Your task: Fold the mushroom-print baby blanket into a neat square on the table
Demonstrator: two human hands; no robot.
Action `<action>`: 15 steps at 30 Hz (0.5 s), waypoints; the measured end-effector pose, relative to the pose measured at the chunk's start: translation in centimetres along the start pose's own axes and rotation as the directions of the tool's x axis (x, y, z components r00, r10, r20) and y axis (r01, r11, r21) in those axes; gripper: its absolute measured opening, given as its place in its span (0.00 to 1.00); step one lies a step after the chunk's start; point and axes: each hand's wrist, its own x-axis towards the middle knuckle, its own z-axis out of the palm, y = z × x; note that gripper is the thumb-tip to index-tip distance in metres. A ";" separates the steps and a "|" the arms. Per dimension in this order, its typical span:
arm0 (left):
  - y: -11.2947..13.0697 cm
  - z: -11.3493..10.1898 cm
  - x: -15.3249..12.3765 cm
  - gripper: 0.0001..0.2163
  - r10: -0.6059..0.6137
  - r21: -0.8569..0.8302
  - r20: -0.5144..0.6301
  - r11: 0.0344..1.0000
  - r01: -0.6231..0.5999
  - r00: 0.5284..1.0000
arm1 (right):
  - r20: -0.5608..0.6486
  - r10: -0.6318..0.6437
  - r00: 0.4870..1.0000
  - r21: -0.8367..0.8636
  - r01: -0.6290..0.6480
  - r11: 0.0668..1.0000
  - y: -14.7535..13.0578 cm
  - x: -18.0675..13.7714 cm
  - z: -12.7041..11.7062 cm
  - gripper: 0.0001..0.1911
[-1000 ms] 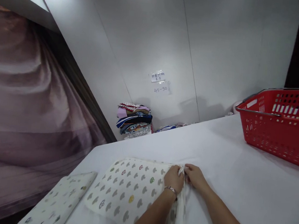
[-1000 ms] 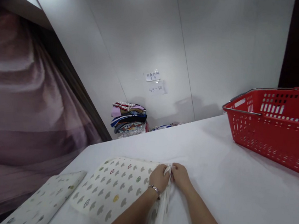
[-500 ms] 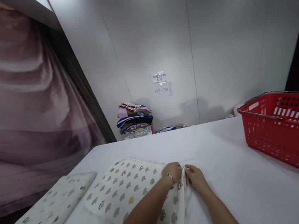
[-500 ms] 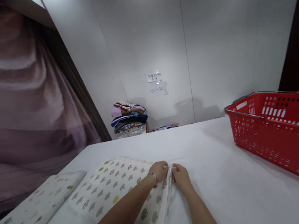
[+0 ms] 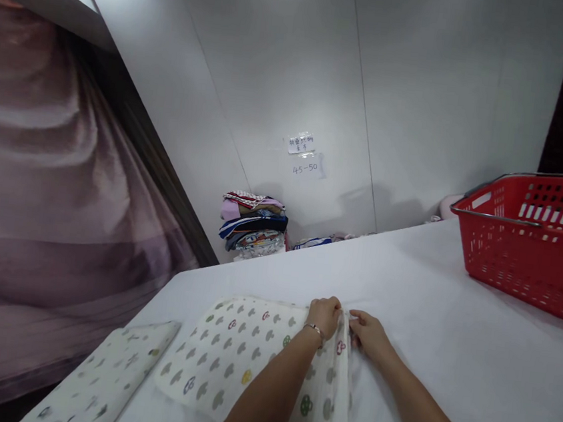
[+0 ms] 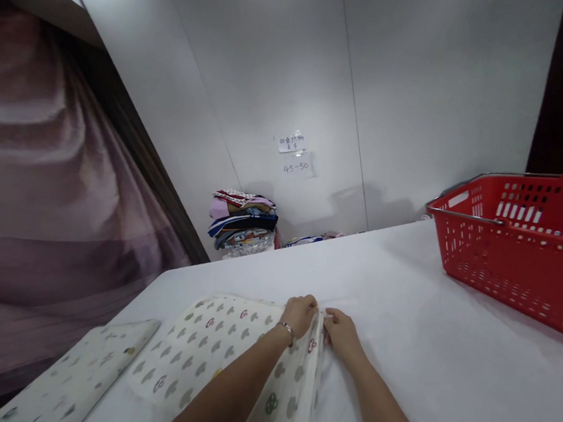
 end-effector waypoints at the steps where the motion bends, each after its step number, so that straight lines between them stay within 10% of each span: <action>1: 0.0 0.2 0.0 0.10 0.001 -0.003 -0.002 1.000 -0.001 1.000 | -0.002 0.002 1.000 -0.003 -0.002 1.000 -0.1 0.0 0.0 0.20; 15: -0.8 1.0 0.4 0.13 0.121 -0.059 0.027 0.991 -0.119 0.992 | -0.012 -0.031 0.999 -0.094 0.029 0.995 0.4 0.2 0.1 0.19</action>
